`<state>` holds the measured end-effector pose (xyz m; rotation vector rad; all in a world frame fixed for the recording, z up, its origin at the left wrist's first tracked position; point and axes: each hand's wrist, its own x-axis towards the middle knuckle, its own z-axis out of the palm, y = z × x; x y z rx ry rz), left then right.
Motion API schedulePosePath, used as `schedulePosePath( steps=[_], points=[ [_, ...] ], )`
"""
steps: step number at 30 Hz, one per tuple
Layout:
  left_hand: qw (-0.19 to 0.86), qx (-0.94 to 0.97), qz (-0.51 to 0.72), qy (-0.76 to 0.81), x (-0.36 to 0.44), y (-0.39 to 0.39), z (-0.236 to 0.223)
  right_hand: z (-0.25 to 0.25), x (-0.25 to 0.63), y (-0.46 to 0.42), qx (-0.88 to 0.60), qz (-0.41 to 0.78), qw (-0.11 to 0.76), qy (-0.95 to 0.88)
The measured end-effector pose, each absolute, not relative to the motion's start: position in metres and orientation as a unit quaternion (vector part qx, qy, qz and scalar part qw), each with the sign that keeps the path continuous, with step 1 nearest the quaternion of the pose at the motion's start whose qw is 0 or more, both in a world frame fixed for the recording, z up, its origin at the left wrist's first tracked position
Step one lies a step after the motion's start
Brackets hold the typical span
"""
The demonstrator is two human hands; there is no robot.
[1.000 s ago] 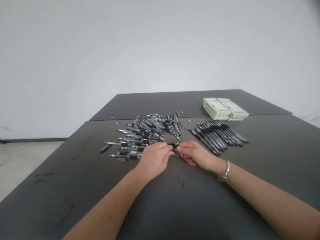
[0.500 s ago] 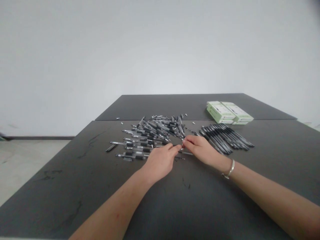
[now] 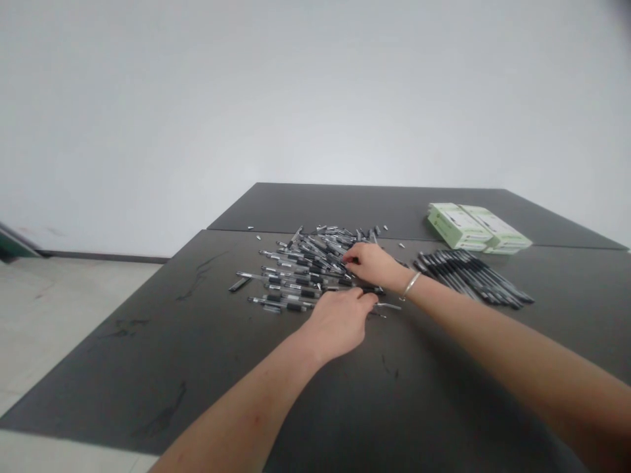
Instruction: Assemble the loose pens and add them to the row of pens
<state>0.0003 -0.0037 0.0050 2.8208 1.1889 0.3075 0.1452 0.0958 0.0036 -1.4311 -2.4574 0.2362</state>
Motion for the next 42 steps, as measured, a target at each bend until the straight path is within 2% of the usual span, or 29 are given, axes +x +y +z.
schedulePosePath(
  steps=[26, 42],
  points=[
    [0.036, 0.912, 0.081, 0.400, 0.001, -0.004, 0.008, 0.010, 0.123, 0.093, -0.514, 0.017, 0.055, -0.856],
    [0.043, 0.921, 0.078, 0.380, 0.003, -0.004, 0.003, 0.009, 0.148, 0.089, -0.523, 0.039, 0.047, -0.850]
  ],
)
